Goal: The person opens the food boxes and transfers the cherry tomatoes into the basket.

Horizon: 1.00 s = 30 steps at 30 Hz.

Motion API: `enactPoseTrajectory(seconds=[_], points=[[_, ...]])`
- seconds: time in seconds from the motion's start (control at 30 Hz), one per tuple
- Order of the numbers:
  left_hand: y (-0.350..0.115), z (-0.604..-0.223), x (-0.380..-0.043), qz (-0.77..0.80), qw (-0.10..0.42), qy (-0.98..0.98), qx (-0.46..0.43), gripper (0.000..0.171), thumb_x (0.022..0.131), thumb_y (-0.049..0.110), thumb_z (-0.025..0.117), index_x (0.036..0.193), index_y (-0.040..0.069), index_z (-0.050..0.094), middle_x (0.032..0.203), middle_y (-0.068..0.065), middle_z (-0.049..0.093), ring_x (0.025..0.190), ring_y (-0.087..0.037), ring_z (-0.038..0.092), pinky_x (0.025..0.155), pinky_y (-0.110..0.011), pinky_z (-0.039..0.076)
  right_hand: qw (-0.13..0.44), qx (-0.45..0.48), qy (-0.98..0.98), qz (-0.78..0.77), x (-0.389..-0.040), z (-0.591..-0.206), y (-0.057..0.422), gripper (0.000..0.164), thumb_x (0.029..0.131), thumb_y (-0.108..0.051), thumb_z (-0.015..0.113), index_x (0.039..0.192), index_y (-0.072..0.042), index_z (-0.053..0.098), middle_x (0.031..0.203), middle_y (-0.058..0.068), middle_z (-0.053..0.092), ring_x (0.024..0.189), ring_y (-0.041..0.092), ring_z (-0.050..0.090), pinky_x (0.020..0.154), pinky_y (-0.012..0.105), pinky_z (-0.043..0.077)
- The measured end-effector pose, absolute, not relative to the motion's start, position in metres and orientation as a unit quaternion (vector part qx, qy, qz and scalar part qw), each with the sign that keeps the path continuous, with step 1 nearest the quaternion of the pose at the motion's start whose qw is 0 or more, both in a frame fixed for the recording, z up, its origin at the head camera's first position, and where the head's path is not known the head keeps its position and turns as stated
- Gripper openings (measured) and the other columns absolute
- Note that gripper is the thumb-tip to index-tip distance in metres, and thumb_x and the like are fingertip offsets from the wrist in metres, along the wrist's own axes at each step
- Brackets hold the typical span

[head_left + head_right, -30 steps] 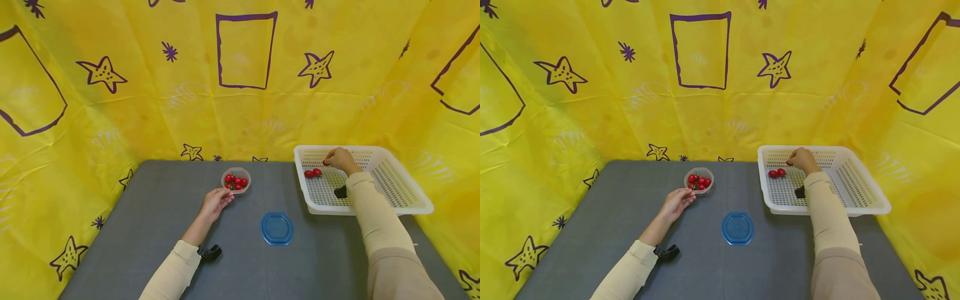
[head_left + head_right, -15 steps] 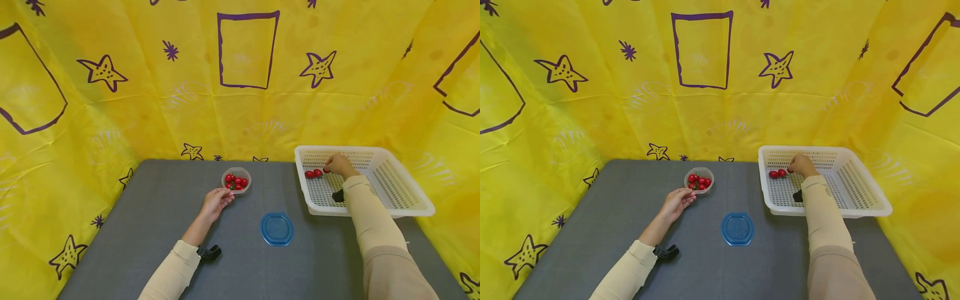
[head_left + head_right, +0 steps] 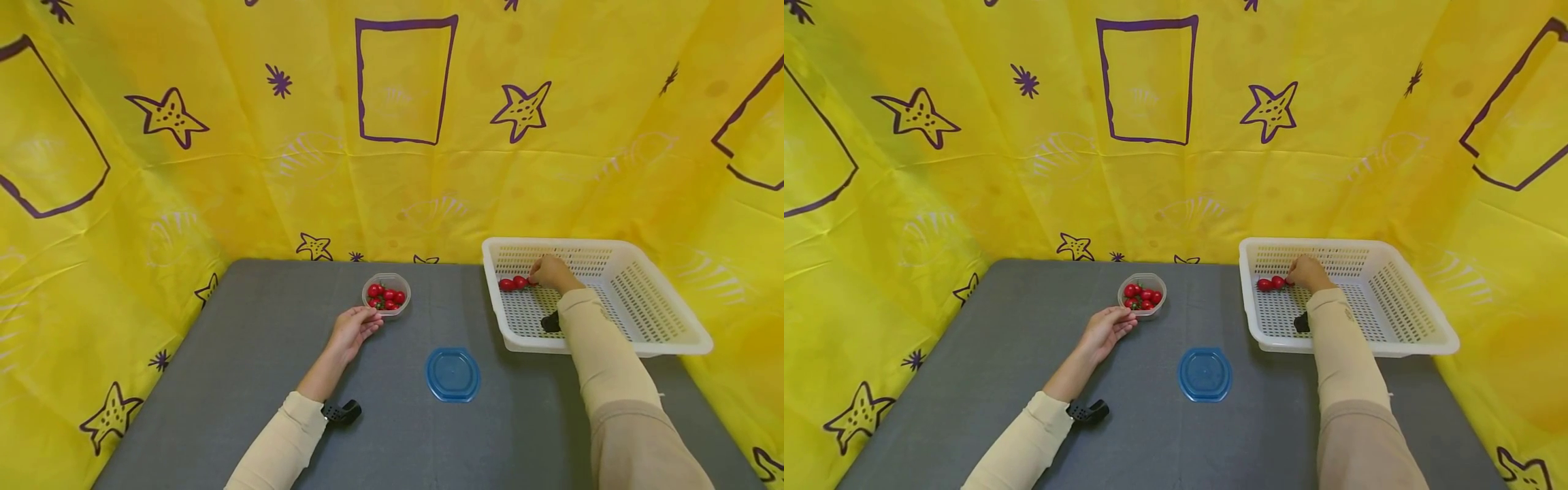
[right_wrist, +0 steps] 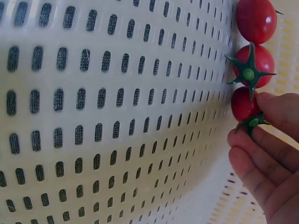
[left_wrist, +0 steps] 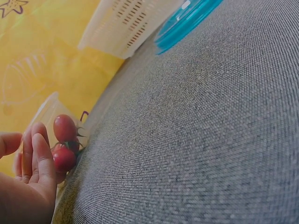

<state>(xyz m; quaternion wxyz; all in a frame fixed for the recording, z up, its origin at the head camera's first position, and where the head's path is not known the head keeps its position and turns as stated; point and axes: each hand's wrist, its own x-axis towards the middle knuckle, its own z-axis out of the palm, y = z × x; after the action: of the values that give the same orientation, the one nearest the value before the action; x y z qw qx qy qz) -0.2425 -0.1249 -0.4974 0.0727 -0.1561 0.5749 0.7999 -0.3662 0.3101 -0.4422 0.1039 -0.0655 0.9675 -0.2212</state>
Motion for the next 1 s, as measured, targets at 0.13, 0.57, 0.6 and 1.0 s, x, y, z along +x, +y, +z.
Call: enactPoseTrajectory(seconds=[0.13, 0.57, 0.6, 1.0], points=[[-0.125, -0.498, -0.243, 0.801, 0.072, 0.573, -0.157, 0.009, 0.097, 0.008, 0.057, 0.103, 0.0, 0.057, 0.075, 0.001, 0.069, 0.069, -0.01, 0.069, 0.067, -0.021, 0.057, 0.111, -0.066, 0.968, -0.217, -0.365, -0.443, 0.312, 0.017, 0.085, -0.007, 0.065, 0.091, 0.009, 0.067, 0.085, 0.019, 0.067, 0.079, 0.029, 0.057, 0.067, 0.033, 0.046], [-0.125, -0.498, -0.244, 0.799, 0.069, 0.576, -0.158, 0.01, 0.097, 0.009, 0.057, 0.103, 0.001, 0.058, 0.077, 0.0, 0.069, 0.07, -0.01, 0.069, 0.069, -0.021, 0.058, 0.127, -0.08, 0.972, -0.183, -0.361, -0.425, 0.321, 0.03, 0.091, -0.013, 0.059, 0.106, 0.013, 0.064, 0.107, 0.032, 0.064, 0.088, 0.035, 0.06, 0.075, 0.043, 0.051], [-0.125, -0.498, -0.244, 0.798, 0.069, 0.578, -0.157, 0.011, 0.097, 0.009, 0.057, 0.104, 0.001, 0.058, 0.077, 0.0, 0.069, 0.07, -0.01, 0.069, 0.069, -0.022, 0.058, 0.125, -0.084, 0.972, -0.181, -0.361, -0.422, 0.321, 0.031, 0.092, -0.014, 0.058, 0.108, 0.013, 0.063, 0.109, 0.032, 0.063, 0.088, 0.035, 0.061, 0.075, 0.044, 0.052], [-0.125, -0.5, -0.243, 0.796, 0.071, 0.58, -0.158, 0.013, 0.097, 0.01, 0.057, 0.105, 0.0, 0.058, 0.077, 0.001, 0.07, 0.071, -0.01, 0.069, 0.07, -0.021, 0.058, 0.089, -0.118, 0.969, -0.199, -0.364, -0.398, 0.298, 0.029, 0.096, -0.017, 0.057, 0.106, 0.009, 0.066, 0.105, 0.028, 0.067, 0.082, 0.031, 0.061, 0.073, 0.045, 0.051]])
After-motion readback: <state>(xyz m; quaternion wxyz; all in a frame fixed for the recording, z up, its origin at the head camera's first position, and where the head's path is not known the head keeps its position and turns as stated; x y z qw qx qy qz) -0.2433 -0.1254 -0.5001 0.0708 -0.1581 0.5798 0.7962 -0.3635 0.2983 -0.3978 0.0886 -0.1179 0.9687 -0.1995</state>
